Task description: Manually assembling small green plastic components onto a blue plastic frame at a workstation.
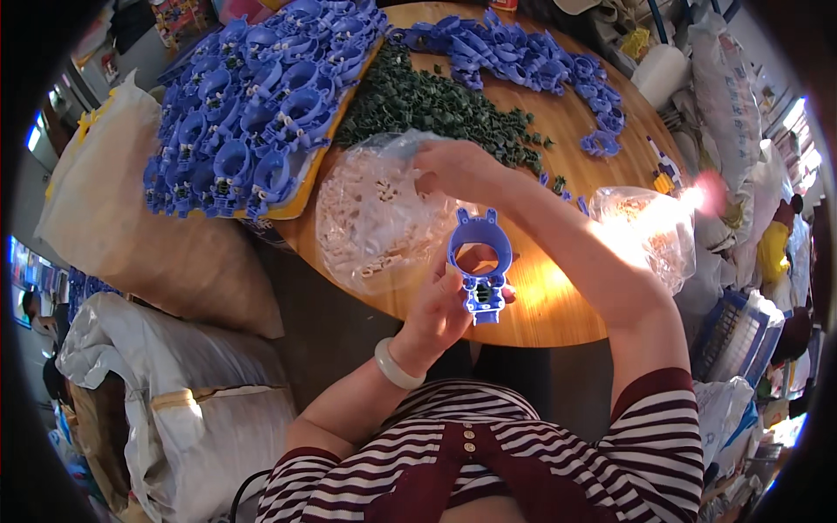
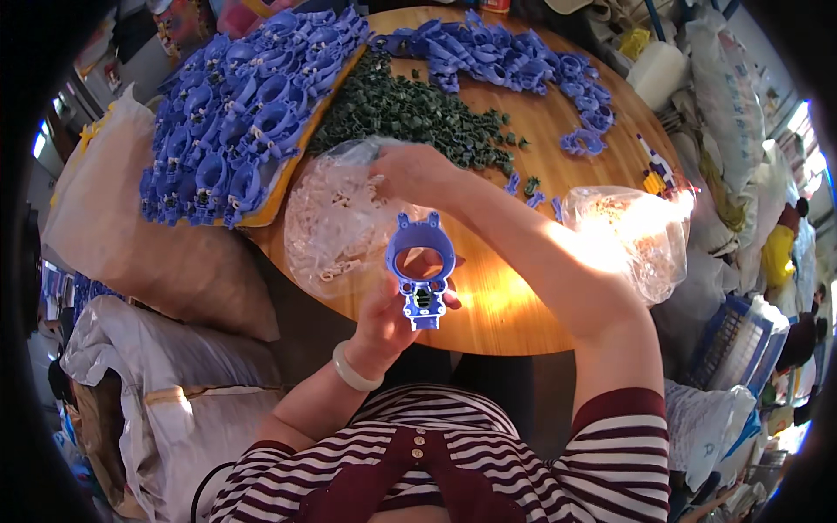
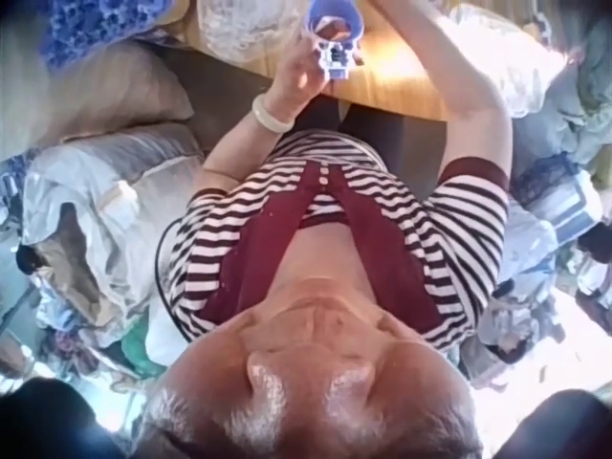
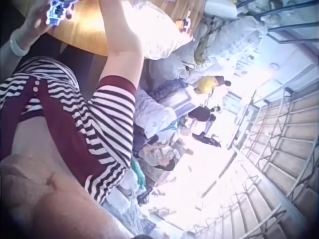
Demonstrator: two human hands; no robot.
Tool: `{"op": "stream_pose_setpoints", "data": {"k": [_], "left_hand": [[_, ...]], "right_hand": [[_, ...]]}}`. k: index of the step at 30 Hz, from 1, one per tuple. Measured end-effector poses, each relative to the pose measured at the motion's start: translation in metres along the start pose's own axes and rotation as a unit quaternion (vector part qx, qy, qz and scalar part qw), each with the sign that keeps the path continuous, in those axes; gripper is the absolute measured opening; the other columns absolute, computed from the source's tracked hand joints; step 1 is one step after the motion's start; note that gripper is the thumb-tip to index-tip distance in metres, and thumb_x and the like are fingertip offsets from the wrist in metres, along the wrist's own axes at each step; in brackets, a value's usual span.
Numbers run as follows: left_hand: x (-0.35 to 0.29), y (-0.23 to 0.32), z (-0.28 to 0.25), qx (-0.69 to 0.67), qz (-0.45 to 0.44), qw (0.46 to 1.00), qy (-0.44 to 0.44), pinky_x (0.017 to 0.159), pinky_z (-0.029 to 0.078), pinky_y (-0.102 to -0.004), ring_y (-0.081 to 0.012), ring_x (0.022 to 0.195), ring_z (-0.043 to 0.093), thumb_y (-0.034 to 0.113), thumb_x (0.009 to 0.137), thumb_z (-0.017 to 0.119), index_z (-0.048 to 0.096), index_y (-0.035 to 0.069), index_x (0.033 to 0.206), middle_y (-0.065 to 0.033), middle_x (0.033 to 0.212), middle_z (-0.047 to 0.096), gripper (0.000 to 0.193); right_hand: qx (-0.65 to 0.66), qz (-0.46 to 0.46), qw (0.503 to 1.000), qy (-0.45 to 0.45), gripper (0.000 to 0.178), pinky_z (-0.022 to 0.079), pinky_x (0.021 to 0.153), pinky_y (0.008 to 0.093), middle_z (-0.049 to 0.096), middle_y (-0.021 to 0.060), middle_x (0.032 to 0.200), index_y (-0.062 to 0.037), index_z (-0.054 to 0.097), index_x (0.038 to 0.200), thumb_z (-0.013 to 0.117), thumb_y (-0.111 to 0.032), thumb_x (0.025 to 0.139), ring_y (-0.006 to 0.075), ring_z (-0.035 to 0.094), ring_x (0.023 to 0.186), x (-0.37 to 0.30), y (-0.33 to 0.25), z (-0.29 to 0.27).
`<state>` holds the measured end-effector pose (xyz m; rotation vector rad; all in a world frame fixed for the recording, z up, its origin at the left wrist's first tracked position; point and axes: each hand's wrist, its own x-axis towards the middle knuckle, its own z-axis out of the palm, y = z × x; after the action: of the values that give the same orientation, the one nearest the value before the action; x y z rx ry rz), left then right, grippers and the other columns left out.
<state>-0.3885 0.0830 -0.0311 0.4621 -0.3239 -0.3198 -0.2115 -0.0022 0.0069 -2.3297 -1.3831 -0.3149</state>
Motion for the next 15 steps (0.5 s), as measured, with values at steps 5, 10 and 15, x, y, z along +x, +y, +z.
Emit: {"op": "stream_pose_setpoints", "data": {"k": [5,10,15], "left_hand": [[-0.001,0.0,-0.003,-0.017,-0.014,1.0,-0.009,0.076,0.051,-0.0365,-0.0275,0.089,0.063,0.036,0.084,0.062,0.034,0.007,0.132,-0.0081,0.114,0.054,0.063],[-0.001,-0.002,-0.006,-0.012,-0.017,1.0,-0.007,0.075,0.052,-0.0369,-0.0282,0.09,0.062,0.036,0.082,0.064,0.032,0.007,0.133,-0.0076,0.112,0.054,0.066],[0.005,-0.002,-0.007,0.0,0.007,1.0,0.006,0.077,0.051,-0.0379,-0.0276,0.091,0.062,0.036,0.083,0.063,0.031,0.008,0.134,-0.0082,0.114,0.052,0.066]], "right_hand": [[-0.006,0.046,0.996,-0.071,0.015,0.048,0.067,0.038,0.06,0.0123,0.082,-0.005,0.065,0.076,0.058,-0.018,0.076,0.0295,0.06,0.079,0.007,0.008,0.017],[0.073,0.044,0.995,0.043,0.017,0.047,0.064,0.0251,0.06,0.0032,0.082,-0.0066,0.061,0.096,0.061,-0.005,0.079,0.0147,0.059,0.073,-0.028,-0.013,-0.014],[0.387,0.241,0.879,0.14,0.014,0.046,0.063,0.0202,0.06,0.0009,0.081,-0.0013,0.063,0.095,0.063,-0.002,0.081,0.0061,0.056,0.071,-0.067,-0.048,-0.056]]}}
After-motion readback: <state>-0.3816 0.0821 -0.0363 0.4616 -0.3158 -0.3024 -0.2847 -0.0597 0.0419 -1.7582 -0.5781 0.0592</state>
